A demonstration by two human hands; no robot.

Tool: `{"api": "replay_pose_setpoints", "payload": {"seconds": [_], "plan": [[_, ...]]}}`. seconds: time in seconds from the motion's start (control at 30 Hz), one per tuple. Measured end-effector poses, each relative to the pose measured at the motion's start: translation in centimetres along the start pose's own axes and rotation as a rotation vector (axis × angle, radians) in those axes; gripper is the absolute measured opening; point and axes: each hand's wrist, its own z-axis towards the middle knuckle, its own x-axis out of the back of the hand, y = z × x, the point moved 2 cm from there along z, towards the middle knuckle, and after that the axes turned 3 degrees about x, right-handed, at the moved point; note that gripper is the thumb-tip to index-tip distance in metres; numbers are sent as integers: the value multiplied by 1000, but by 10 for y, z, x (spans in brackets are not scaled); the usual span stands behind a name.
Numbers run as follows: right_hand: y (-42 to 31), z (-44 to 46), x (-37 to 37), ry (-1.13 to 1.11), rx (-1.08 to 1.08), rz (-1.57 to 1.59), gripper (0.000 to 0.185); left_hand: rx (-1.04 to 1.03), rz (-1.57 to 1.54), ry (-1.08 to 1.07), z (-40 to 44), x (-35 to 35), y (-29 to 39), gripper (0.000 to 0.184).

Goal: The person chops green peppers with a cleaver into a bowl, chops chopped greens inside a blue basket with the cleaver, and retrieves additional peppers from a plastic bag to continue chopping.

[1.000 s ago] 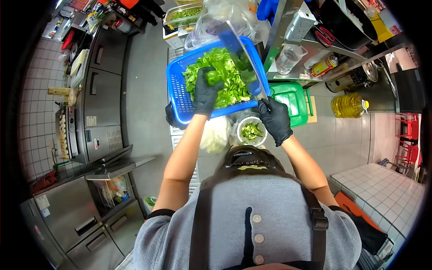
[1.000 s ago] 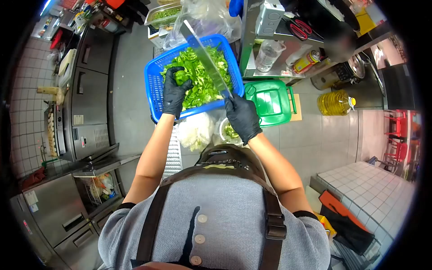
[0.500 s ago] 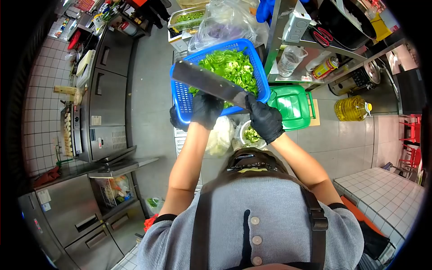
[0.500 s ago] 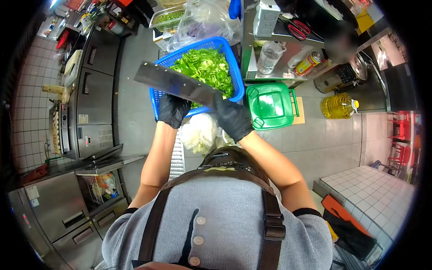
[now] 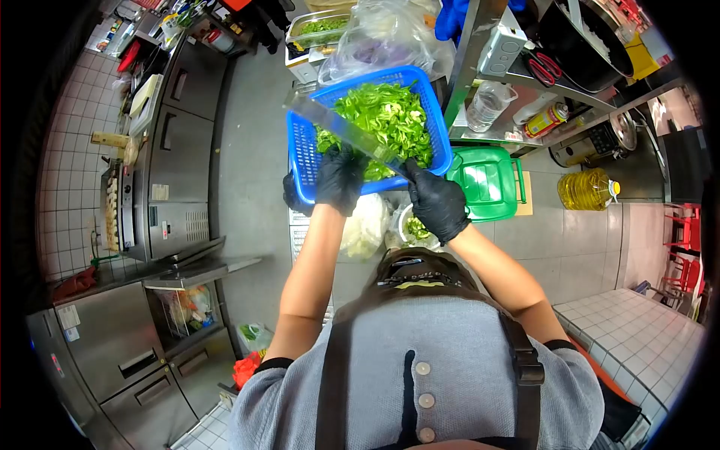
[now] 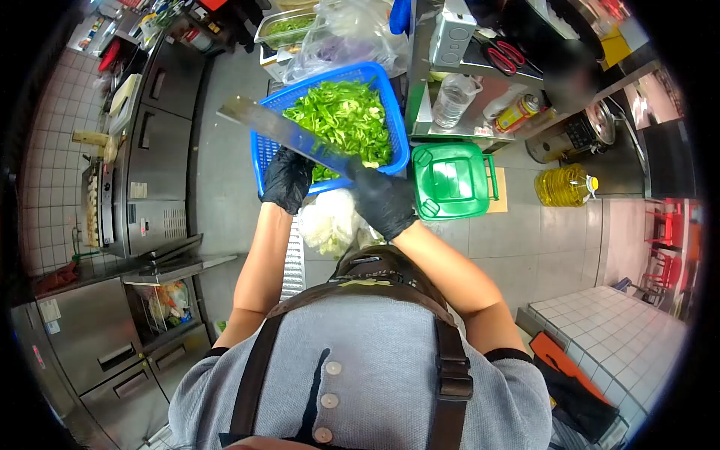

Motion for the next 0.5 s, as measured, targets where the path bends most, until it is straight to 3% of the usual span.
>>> {"api": "replay_pose_setpoints", "payload": {"seconds": [0.07, 0.17, 0.2, 0.3, 0.33, 0.43, 0.47, 0.5], "plan": [[5, -1, -6, -78, -16, -7, 37, 4, 3, 68, -6, -10, 0, 40], [40, -4, -29, -243, -121, -83, 35, 58, 159, -160, -7, 2, 9, 35], [51, -2, -32, -270, -186, -54, 36, 26, 161, -105, -14, -6, 10, 32], [59, -7, -27, -165, -196, 24, 36, -35, 238, -91, -12, -11, 11, 38], [48, -6, -18, -50, -146, 103, 37, -8, 238, -109, -13, -11, 10, 43], [11, 4, 2, 13, -68, 110, 34, -35, 412, -55, -6, -13, 6, 48], [4, 5, 6, 30, -29, 111, 30, 6, 256, -29, 0, -11, 5, 47], [2, 7, 2, 7, -40, 107, 29, -23, 300, -24, 3, -9, 5, 46]]}}
